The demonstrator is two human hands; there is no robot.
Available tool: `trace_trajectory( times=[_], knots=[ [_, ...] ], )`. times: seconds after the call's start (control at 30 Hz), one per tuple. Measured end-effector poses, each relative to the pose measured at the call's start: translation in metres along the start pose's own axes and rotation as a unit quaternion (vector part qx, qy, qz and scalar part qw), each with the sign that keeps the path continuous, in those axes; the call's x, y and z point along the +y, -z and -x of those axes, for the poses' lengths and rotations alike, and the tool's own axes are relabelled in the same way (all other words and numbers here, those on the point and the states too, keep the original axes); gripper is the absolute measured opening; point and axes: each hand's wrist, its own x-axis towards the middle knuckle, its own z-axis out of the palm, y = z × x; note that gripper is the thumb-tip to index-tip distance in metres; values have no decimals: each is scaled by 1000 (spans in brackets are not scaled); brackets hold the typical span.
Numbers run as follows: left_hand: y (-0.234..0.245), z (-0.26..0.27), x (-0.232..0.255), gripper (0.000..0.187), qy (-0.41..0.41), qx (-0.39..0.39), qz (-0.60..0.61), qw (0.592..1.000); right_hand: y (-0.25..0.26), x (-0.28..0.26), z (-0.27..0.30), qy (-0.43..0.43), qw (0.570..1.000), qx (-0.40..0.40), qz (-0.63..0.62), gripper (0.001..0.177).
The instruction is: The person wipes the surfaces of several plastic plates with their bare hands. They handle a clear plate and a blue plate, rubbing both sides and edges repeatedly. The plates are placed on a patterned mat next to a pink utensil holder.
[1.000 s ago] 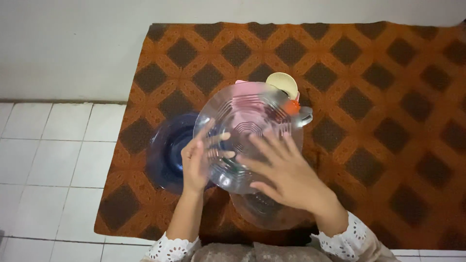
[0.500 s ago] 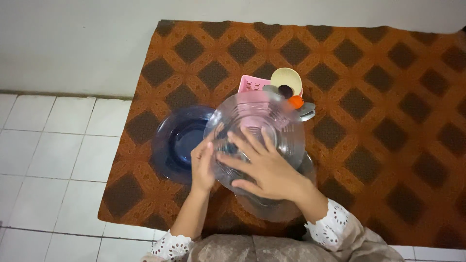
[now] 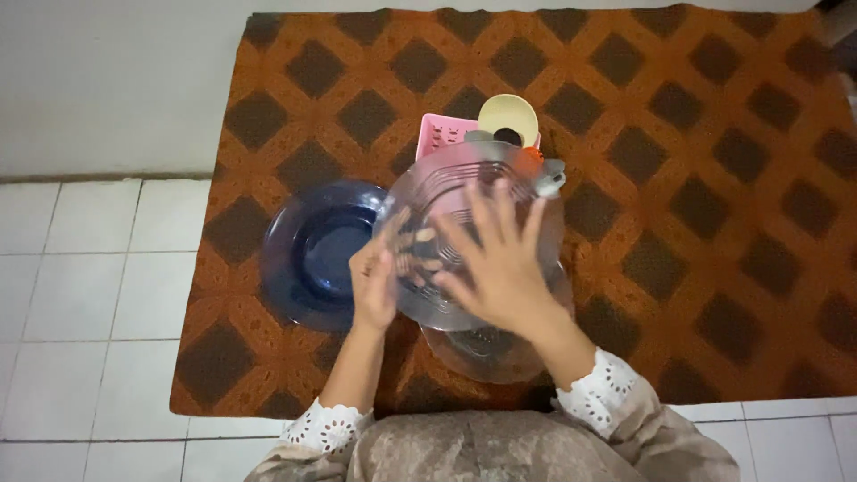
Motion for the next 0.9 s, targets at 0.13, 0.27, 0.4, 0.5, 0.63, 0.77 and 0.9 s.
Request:
trace_trajectory(
  times=[0.13, 0.27, 0.4, 0.5, 0.63, 0.77, 0.9],
  knots=[
    [-9, 0, 17, 54, -56, 31, -91, 994, 20, -32, 7, 62, 992, -87, -66, 67],
    [16, 11, 5, 68, 3, 38, -34, 999, 37, -28, 23, 96, 962, -234, -98, 60],
    [16, 31, 23, 71, 39, 50, -28, 998, 17, -4, 35, 47, 986, -161, 2, 77],
    [8, 44, 26, 74, 60, 41, 12, 997, 16, -2, 14, -21, 996, -56, 71, 84],
    [-15, 51, 38, 74, 67, 33, -10, 997, 4, -17, -2, -3, 999, -3, 49, 86],
    [1, 41, 54, 54, 9, 34, -133, 990, 21, -47, 7, 141, 978, -125, -91, 99],
    [8, 36, 70, 53, 63, 0, -51, 997, 43, -61, 18, 158, 959, -175, -157, 97]
  ],
)
